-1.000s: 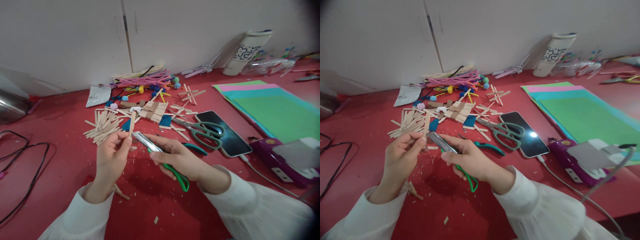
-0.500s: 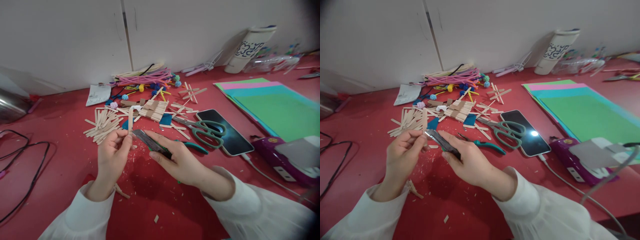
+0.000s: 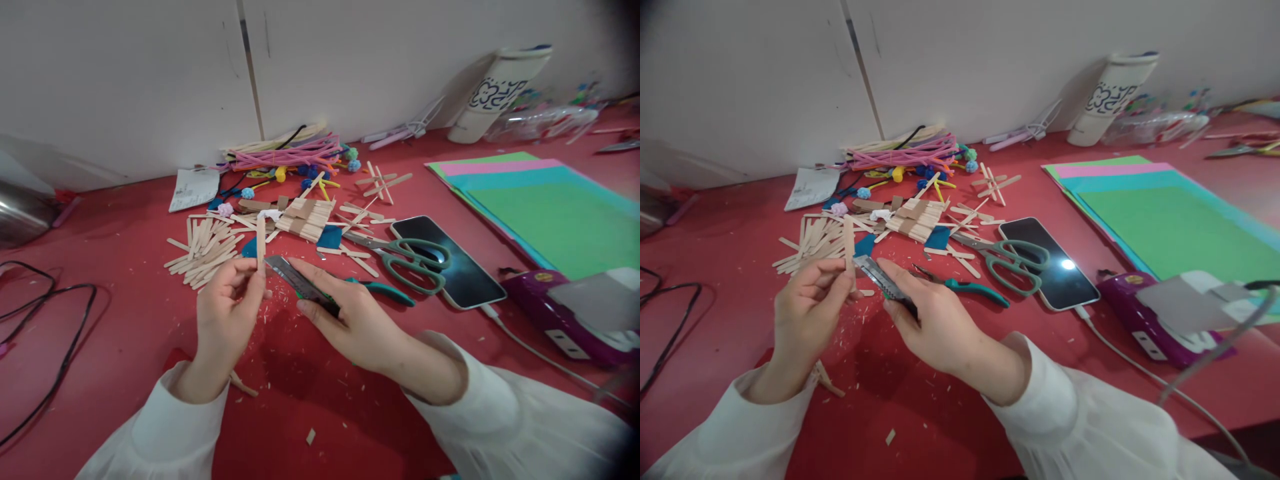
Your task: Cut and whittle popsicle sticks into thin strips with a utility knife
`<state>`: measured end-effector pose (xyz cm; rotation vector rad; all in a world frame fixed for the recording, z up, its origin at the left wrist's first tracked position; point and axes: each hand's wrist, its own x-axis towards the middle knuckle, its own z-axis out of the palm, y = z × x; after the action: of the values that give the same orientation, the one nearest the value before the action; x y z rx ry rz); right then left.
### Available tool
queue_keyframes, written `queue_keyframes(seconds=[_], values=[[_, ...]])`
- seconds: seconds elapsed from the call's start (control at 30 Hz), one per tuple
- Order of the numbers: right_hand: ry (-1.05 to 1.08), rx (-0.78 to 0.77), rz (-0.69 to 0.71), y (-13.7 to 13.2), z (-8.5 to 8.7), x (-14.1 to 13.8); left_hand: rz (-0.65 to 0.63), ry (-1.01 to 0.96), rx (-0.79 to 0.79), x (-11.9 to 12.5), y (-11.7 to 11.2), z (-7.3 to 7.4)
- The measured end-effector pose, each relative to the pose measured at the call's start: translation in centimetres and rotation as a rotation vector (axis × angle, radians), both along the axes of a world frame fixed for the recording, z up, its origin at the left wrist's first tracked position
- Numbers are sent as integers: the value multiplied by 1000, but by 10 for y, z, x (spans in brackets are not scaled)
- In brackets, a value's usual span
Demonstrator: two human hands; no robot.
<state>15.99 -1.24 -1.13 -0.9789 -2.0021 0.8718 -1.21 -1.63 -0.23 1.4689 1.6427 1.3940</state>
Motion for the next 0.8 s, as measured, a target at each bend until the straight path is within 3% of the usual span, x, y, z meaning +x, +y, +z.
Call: queue_keyframes(seconds=[0.4,0.8], values=[[-58,-1,-17,1,-1,1,-44,-19,-27,0,2,-3],[-85,39,-23,-1,0,0,-6,-33,10,2,2,-1]])
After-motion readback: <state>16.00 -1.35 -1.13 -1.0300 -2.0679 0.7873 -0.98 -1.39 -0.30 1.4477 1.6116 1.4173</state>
